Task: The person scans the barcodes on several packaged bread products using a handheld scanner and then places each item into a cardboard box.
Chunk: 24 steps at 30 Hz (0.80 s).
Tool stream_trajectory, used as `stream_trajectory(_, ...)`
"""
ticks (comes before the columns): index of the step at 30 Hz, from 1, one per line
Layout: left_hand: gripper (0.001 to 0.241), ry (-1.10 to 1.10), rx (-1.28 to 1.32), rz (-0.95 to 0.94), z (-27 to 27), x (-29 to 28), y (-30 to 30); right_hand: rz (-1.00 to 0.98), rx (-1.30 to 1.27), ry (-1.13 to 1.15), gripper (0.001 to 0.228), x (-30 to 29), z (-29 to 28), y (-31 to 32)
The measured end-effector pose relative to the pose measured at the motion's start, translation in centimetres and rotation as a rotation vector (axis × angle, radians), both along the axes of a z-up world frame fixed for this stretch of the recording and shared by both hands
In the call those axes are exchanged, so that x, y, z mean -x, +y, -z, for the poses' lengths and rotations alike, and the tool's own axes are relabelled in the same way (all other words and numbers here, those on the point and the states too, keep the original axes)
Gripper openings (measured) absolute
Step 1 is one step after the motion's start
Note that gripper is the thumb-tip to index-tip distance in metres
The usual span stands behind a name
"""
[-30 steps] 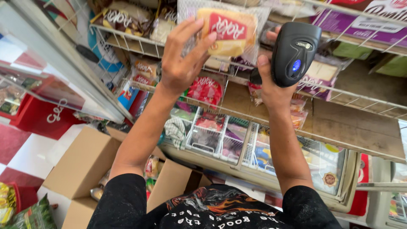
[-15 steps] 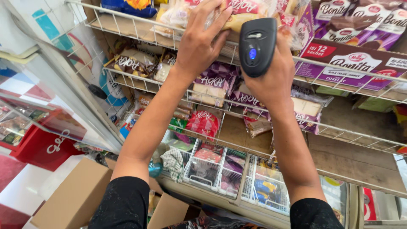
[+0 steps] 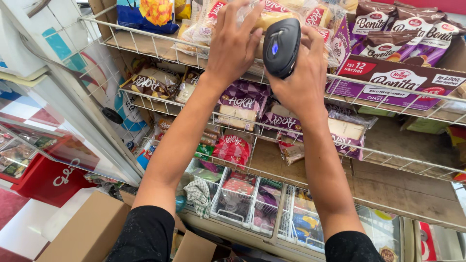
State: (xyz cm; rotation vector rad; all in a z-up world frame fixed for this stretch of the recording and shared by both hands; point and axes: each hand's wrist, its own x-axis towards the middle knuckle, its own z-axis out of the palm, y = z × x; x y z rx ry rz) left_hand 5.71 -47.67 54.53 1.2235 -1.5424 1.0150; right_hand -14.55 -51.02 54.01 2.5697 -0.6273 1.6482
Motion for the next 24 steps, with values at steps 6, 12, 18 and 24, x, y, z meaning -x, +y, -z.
stream_trajectory(6, 0.030, -0.010, 0.045, 0.102, 1.4, -0.3, 0.8, -0.056, 0.034, 0.007, 0.065, 0.0, 0.2, -0.9)
stream_trajectory(12, 0.033, -0.006, 0.025, 0.077, 2.0, -0.1, 2.1, 0.014, 0.061, 0.045, 0.061, -0.8, 1.6, -0.7)
stream_trajectory(18, 0.022, 0.100, 0.064, 0.146, 9.2, 0.9, 8.6, -0.106, 0.115, -0.019, 0.056, -0.7, 6.5, 4.1)
stream_trajectory(24, 0.012, 0.386, -0.023, 0.102, 23.1, 2.4, 17.8, -0.751, -0.591, -0.064, 0.070, -2.5, 17.4, 11.3)
